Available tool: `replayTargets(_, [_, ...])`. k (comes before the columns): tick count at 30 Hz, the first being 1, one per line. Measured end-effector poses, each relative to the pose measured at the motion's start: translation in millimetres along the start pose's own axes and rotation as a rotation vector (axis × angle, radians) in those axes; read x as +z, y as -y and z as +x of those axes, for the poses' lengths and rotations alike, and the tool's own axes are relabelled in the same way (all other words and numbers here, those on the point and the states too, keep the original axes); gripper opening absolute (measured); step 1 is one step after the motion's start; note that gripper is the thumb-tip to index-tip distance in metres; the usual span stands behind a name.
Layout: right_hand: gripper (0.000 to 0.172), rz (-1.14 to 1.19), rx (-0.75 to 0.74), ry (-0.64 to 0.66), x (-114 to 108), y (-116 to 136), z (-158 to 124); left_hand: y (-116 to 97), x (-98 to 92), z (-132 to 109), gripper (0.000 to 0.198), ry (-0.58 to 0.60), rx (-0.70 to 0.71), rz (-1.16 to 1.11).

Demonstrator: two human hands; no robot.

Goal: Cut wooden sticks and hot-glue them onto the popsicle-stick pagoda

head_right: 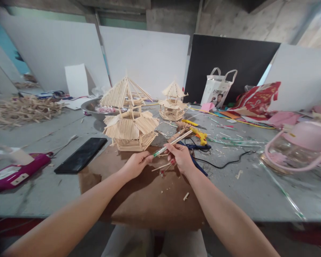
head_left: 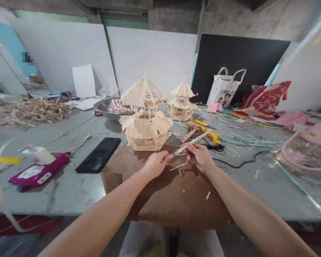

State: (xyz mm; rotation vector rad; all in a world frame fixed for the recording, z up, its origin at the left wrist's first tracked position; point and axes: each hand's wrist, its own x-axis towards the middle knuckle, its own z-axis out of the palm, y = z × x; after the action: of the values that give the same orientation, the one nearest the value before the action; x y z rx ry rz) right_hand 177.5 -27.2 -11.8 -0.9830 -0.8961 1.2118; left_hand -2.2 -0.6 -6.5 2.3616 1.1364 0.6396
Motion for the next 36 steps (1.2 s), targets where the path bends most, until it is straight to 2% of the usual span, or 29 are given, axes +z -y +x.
replayTargets(5, [0.023, -0.044, -0.008, 0.029, 5, -3, -3, 0, 1.0, 0, 0.034, -0.007, 0.018, 0.026])
replayTargets(10, [0.024, -0.036, -0.024, 0.042, -5, 7, 4, 2, -0.4, 5, 0.036, -0.048, 0.032, -0.027])
replayTargets(15, [0.02, 0.101, -0.169, -0.154, -29, 18, 17, 5, -5.6, 6, 0.034, -0.031, 0.016, -0.018])
replayTargets(20, [0.017, 0.15, -0.151, -0.309, -43, 23, 23, 9, -7.5, 6, 0.034, -0.02, -0.008, 0.022])
replayTargets(26, [0.008, 0.333, -0.155, -0.545, -55, 35, 26, 12, -12.3, 7, 0.034, -0.081, -0.009, 0.056])
replayTargets(29, [0.016, 0.394, -0.204, -0.668, -67, 43, 27, 9, -17.0, 4, 0.033, -0.164, 0.003, 0.027])
replayTargets(34, [0.028, 0.467, -0.246, -0.823, -87, 56, 25, 0, -25.1, -2, 0.034, -0.507, -0.035, -0.089])
replayTargets(36, [0.029, 0.482, -0.238, -0.837, -92, 58, 25, -1, -26.7, -3, 0.035, -0.581, -0.063, -0.166])
